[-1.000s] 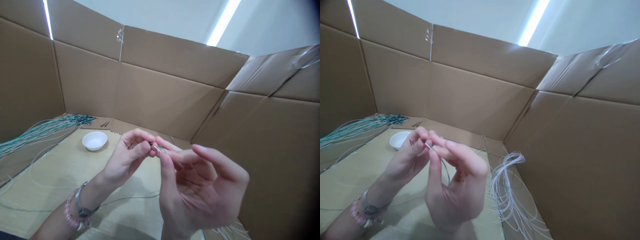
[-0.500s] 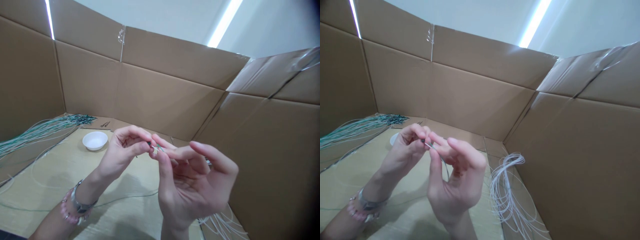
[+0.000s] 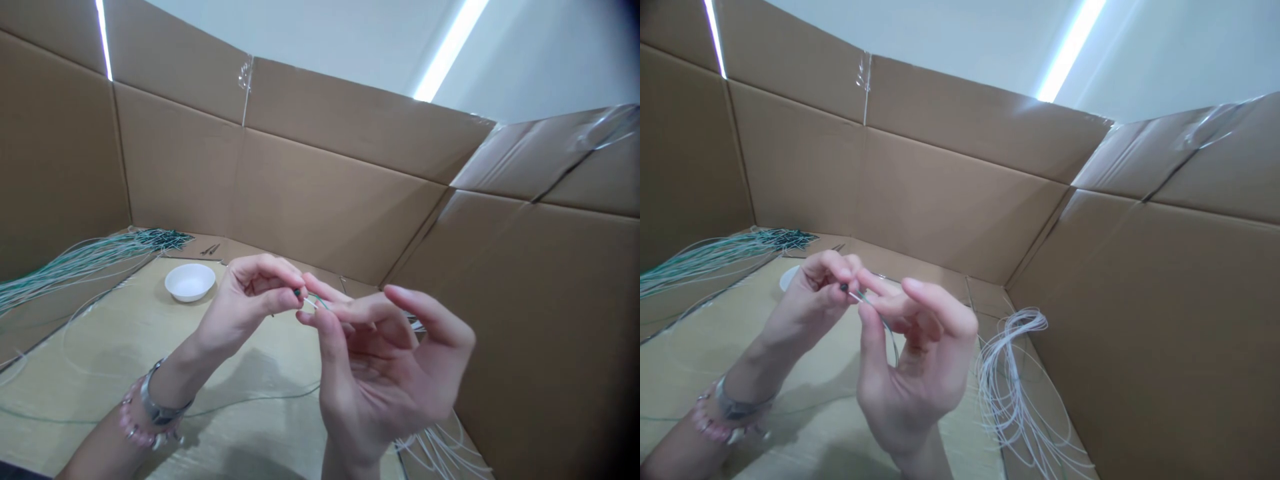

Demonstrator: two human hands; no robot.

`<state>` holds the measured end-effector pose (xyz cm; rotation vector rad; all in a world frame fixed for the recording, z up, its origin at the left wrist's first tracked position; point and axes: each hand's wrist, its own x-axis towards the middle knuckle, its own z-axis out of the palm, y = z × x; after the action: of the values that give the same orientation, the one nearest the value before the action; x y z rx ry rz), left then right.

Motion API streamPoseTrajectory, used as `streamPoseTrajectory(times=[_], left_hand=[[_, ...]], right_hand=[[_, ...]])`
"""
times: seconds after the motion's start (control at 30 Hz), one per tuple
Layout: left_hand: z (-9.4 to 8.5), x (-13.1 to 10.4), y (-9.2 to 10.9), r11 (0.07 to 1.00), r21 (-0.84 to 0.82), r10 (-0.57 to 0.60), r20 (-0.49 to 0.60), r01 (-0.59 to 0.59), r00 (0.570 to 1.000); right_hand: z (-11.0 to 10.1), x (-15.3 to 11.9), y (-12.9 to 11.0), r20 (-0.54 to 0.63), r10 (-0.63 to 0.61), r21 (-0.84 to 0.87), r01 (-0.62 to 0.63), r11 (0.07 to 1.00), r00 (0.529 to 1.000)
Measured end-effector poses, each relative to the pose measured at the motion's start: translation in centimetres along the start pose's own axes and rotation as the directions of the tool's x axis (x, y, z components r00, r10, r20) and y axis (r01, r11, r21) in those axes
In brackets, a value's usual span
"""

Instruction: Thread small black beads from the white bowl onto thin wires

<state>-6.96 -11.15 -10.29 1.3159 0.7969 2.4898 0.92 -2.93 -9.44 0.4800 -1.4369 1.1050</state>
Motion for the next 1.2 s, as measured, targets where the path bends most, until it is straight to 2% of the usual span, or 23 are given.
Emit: streamPoseTrajectory(times=[0.13, 0.27, 0.5, 0.7, 0.8, 0.9, 1.0, 1.1, 1.2], left_hand=[[0.2, 0.2, -0.1, 0.999, -0.017, 0.03, 0.018, -0.029, 0.999], [0.3, 0.1, -0.3, 0.992, -0.127, 0.019, 0.035, -0.015, 0.999], [0.2, -0.2, -0.7, 0.94, -0.307, -0.125, 0.092, 0.148, 0.988], [0.3, -0.6, -0.9, 0.876, -0.419, -0.235, 0.063, 0.24, 0.97], [0.5, -0.6, -0.9, 0.87, -0.421, -0.265, 0.037, 0.255, 0.964], [0.4, -0.4, -0.6, 0.94, -0.288, -0.184, 0.019, 0.182, 0.983], [0.0, -0.3, 0.1, 0.999, 0.03, 0.016, 0.005, -0.016, 1.0], [-0.2, -0.6, 1.0, 0.901, 0.379, 0.229, -0.001, -0.211, 0.974], [-0.3, -1.0, 1.6, 0.769, 0.553, 0.359, 0.042, -0.321, 0.932]], right_hand=[[0.1, 0.0, -0.1, -0.011, -0.002, 0.015, 0.002, 1.0, 1.0], [0.2, -0.1, -0.2, -0.031, 0.003, 0.045, -0.001, 0.999, 1.0], [0.5, 0.0, -0.4, -0.046, -0.012, 0.062, 0.015, 0.998, 0.999], [0.8, 0.0, -0.9, -0.088, 0.008, 0.061, -0.003, 0.998, 0.996], [0.9, 0.0, -0.9, -0.092, 0.022, 0.068, -0.015, 0.998, 0.996], [0.7, 0.0, -0.7, -0.089, 0.028, 0.048, -0.023, 0.999, 0.996], [0.4, -0.1, -0.4, -0.05, 0.019, 0.033, -0.018, 0.999, 0.999], [0.3, -0.2, -0.1, -0.02, 0.018, 0.032, -0.018, 0.999, 1.0], [0.3, -0.3, -0.1, -0.014, 0.018, 0.05, -0.017, 0.999, 1.0]])
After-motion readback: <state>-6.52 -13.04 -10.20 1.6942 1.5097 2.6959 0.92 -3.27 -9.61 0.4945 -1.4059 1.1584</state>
